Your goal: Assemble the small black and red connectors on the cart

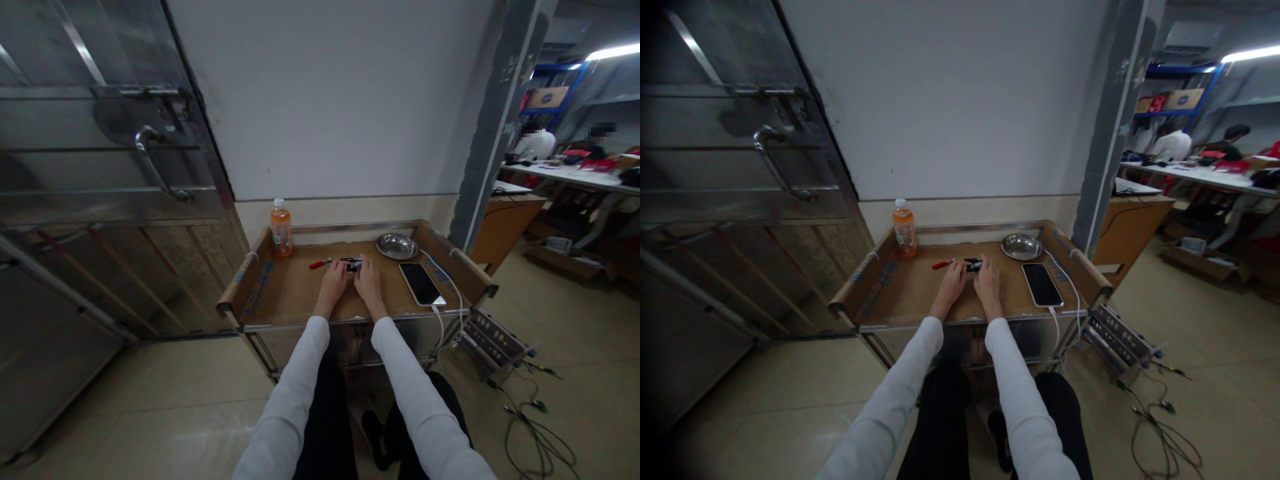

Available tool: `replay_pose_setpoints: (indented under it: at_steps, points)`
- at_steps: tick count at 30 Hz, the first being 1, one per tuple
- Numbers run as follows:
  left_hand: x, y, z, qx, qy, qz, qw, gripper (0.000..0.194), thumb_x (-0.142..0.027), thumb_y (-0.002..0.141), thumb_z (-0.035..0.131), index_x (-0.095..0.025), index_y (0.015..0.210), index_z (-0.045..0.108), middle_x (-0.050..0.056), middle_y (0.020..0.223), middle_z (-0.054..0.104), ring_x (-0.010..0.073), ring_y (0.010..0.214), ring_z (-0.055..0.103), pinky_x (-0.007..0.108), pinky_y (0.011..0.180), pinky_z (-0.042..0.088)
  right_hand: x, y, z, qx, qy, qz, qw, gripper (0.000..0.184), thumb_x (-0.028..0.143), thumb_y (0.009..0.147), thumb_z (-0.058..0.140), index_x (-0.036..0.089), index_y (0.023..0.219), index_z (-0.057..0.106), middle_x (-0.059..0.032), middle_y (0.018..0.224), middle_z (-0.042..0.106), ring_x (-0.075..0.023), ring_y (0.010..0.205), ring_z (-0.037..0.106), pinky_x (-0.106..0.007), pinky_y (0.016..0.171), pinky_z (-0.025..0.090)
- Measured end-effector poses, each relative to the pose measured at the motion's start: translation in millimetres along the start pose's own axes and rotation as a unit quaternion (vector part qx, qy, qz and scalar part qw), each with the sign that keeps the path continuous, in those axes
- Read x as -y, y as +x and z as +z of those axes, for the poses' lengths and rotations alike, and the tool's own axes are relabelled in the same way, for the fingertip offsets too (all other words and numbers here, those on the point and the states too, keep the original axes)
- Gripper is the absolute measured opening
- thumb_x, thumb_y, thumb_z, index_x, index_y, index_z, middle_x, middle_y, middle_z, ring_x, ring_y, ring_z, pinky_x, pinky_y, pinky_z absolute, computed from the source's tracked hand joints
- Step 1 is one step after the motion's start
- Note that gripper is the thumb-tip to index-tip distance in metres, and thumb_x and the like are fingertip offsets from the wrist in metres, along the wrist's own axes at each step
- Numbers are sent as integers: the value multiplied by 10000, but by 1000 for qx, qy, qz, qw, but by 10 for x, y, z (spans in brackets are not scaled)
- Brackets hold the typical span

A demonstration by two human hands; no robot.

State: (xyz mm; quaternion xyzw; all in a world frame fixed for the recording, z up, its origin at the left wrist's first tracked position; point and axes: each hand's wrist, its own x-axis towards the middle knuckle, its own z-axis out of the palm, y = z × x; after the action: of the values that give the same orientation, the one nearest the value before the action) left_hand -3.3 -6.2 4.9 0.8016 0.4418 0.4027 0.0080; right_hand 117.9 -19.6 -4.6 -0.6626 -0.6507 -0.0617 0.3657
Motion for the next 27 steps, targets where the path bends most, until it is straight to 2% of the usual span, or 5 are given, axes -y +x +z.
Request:
replay_pose_setpoints:
  at_steps: [2,6,12,18,27]
  points:
    - [-11,-2,1,11,-36,24,999,215,-127,923,373,-177,1044,544,81,1027,577,171,975,576,324,907,467,-17,6,19,-6,17,-11,1000,436,93,843,412,125,1277,453,-140,1185,554,-221,1063,522,-327,891,392]
    - [-29,3,-7,-2,-78,32,996,175,-160,902,455,-177,1063,522,85,1048,568,175,1028,558,343,952,456,-62,13,80,37,35,-38,998,298,103,843,430,138,1102,572,-125,1113,594,-204,1002,553,-311,886,413]
    - [-24,-2,-19,-72,-95,5,993,345,-224,883,523,-175,1210,424,113,1129,537,191,1087,542,355,945,470,-102,26,157,32,73,-65,995,283,108,848,420,142,1069,594,-123,1101,617,-200,1002,565,-326,909,423]
    - [66,1,6,-158,-121,-42,979,323,-254,904,487,-171,1209,424,103,1094,538,160,958,584,315,850,512,-122,33,169,42,85,-59,994,287,102,860,396,140,1066,593,-121,1085,631,-196,1007,573,-319,912,430]
    - [60,-6,-43,-157,-113,-57,979,230,-253,910,485,-174,1126,479,83,1040,553,148,878,593,317,829,508,-127,45,184,33,131,-77,988,327,49,831,409,162,1044,630,-101,1112,645,-171,1058,570,-311,970,408]
